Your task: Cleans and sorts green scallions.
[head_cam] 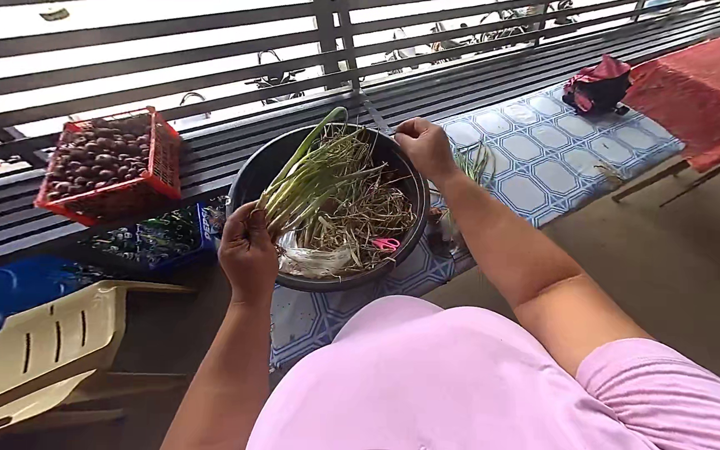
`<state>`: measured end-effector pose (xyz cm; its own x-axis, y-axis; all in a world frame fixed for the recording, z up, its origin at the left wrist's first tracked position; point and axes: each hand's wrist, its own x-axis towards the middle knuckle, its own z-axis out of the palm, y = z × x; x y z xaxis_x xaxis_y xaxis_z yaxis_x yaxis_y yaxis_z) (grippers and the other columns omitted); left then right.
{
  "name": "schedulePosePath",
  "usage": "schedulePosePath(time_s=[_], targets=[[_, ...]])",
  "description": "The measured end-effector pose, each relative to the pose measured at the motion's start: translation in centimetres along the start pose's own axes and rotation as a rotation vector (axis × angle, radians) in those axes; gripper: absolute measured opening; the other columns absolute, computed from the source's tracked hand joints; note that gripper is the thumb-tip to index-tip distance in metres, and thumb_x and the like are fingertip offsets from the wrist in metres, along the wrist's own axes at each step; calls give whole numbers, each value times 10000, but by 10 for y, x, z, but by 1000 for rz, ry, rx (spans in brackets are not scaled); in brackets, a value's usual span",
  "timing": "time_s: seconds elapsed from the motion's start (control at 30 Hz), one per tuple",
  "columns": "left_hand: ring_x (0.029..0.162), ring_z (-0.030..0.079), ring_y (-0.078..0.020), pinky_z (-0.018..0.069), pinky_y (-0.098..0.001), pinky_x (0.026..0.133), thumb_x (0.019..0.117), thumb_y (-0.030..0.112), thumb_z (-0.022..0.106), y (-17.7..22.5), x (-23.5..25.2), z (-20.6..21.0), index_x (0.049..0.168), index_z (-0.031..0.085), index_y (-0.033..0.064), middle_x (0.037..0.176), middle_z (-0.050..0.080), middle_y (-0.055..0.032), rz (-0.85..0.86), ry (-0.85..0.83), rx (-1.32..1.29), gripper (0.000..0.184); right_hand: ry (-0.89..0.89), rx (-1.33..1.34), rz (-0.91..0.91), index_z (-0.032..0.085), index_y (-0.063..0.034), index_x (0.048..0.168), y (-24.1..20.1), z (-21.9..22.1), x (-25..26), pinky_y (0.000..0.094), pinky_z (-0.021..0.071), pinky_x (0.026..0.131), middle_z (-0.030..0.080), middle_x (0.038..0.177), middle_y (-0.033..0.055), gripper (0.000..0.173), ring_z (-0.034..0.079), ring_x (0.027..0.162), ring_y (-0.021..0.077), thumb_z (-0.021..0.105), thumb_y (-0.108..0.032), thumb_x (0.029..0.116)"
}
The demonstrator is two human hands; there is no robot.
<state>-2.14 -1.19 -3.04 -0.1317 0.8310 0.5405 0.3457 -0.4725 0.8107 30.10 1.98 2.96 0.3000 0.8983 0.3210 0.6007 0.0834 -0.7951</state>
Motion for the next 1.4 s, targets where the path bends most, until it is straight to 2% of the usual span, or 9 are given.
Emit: schedulePosePath(time_s=[0.13, 0.23, 0.37, 0.47, 0.6, 0.77, 1.03, 1.3, 1.4], targets=[[880, 629, 43, 535, -171, 814, 1078, 202, 535, -3, 3, 0, 1225, 655, 27, 1038, 681, -6, 10, -12, -17, 258, 22, -50, -221, 722, 0, 1190, -18, -2, 4, 359, 559, 969, 735, 1149, 147, 246, 713, 1043, 207, 626, -122, 1000], [872, 638, 45, 548, -174, 798, 1075, 199, 535, -3, 1, 0, 1238, 651, 49, 1043, 687, 25, -9, -32, -54, 250, -38, -228, -432, 760, -37, 1188, -19, 13, 10, 471, 504, 1053, 741, 1210, 135, 254, 674, 1182, 304, 653, -116, 971], [947, 647, 36, 530, -138, 852, 1056, 145, 535, 1, 2, -1, 1184, 667, -55, 1088, 706, -85, 77, -131, 13, 271, -197, -306, -602, 747, -114, 1252, -20, 28, 8, 561, 450, 1075, 717, 1289, 91, 324, 621, 1273, 298, 644, -92, 945], [1026, 659, -41, 507, -176, 928, 1058, 169, 533, 3, 3, -2, 1153, 691, -71, 1109, 709, -172, 183, -194, 132, 302, -458, -276, -629, 754, -111, 1233, -39, 37, -6, 579, 409, 1091, 726, 1254, 94, 290, 626, 1248, 290, 671, -147, 957], [1013, 661, -27, 506, -162, 921, 1058, 183, 541, 6, 5, -5, 1148, 699, -56, 1096, 713, -164, 208, -199, 169, 300, -589, -197, -689, 794, -69, 1038, -42, 51, -11, 569, 476, 999, 763, 1039, 108, 145, 699, 1052, 279, 681, -135, 976], [1020, 675, -89, 515, -217, 925, 1059, 180, 541, 6, 8, -29, 1150, 700, -64, 1101, 714, -203, 189, -189, 248, 305, -768, -539, -504, 757, -66, 1093, -19, 38, 3, 608, 392, 1057, 726, 1141, 138, 175, 630, 1169, 336, 628, -139, 1000], [901, 569, 101, 469, -96, 820, 1081, 151, 491, 25, 21, -67, 1198, 628, -113, 1065, 666, -113, 33, 48, 217, 319, -818, -612, -8, 693, 28, 1223, 67, 44, -1, 607, 462, 1065, 675, 1263, 246, 264, 614, 1246, 416, 568, -90, 1022], [868, 579, 107, 474, -86, 798, 1075, 152, 506, 37, 17, -28, 1186, 642, -92, 1009, 677, -65, 9, 6, 121, 300, -290, 29, 130, 699, -36, 1233, 33, 29, -11, 512, 519, 993, 734, 1127, 162, 294, 696, 1068, 288, 563, -232, 1063], [828, 609, 74, 517, -121, 766, 1078, 135, 496, 27, 13, -1, 1200, 618, -48, 968, 653, 6, -130, -1, -68, 252, -291, 381, 321, 673, -17, 1273, 17, 28, -17, 445, 530, 938, 714, 1147, 165, 357, 679, 1024, 237, 547, -293, 1084]])
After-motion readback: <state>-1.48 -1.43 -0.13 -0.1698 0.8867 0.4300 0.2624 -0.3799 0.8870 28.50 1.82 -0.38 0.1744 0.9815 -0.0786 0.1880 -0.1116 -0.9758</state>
